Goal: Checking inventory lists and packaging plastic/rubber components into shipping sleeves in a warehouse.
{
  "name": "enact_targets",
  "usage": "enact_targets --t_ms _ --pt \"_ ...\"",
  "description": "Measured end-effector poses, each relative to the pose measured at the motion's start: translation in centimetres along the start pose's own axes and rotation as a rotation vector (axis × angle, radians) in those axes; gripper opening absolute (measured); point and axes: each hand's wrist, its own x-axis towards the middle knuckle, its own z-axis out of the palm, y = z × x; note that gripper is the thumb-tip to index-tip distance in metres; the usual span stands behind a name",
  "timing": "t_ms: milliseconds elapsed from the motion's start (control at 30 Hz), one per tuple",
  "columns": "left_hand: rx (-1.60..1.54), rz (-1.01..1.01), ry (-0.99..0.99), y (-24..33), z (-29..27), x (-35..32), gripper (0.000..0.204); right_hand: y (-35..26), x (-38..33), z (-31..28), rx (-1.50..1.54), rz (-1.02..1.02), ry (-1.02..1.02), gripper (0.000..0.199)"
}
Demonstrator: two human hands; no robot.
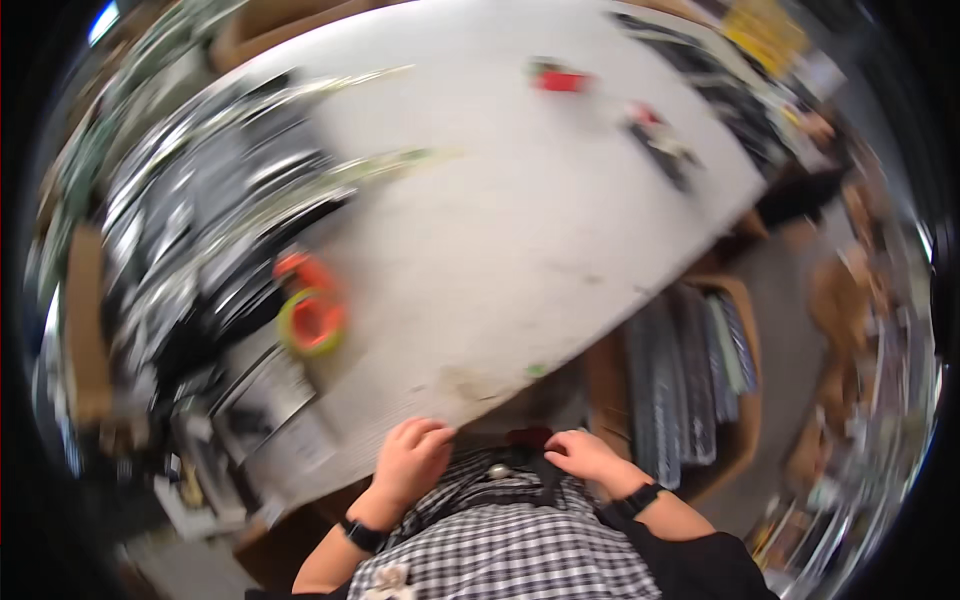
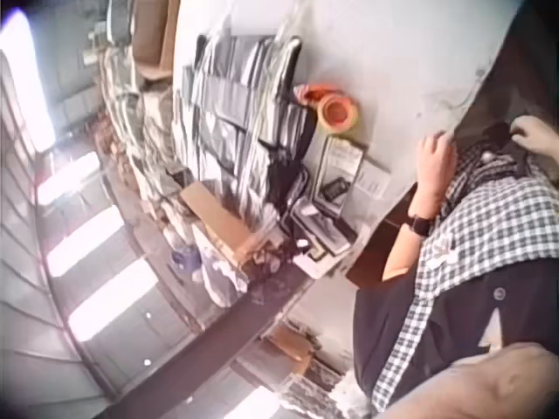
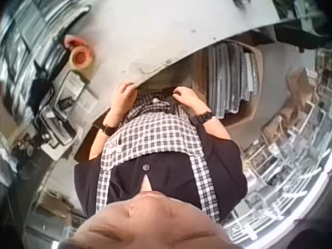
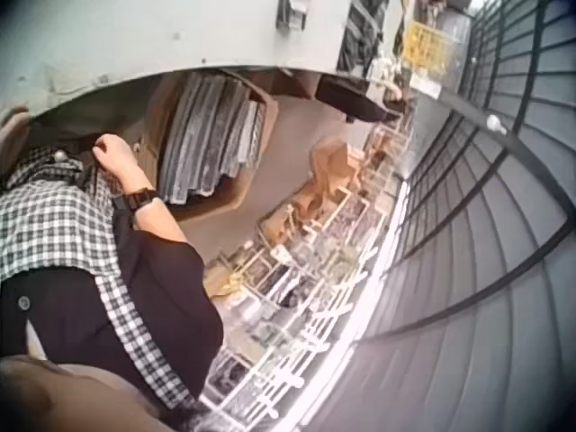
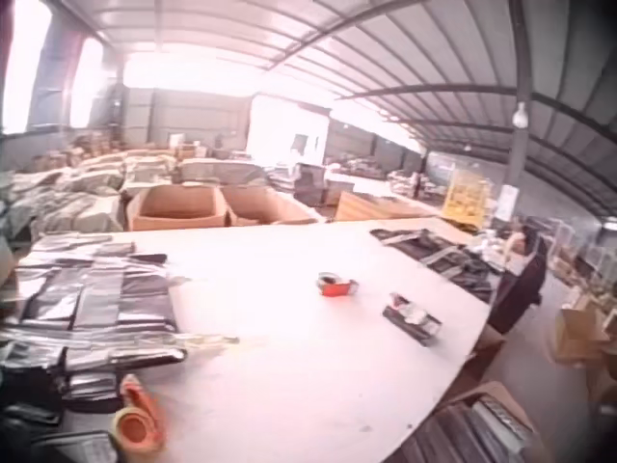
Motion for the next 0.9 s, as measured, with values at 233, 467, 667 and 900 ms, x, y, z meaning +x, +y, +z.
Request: enact_targets --t_ms 233,467,667,900 --pt "0.137 0.216 -0.315 8.1 9.9 11.2 0.046 22.6 -9.0 2.4 0.389 0.574 0.437 0.036" --pt "0.384 0.315 -0.32 16.7 23.0 25.0 0.056 40.2 -14.6 -0.3 0.326 0.941 0.588 0.046" --pt "0.203 0.297 -0.62 23.0 33.3 30.8 0.054 49.7 -16.5 -5.2 0.259 1.061 0.754 0.055" --pt "0.266 0.156 -0.865 20.1 43.4 33.6 0.077 55.1 -16.6 -8.2 0.321 1.095 0.809 0.056"
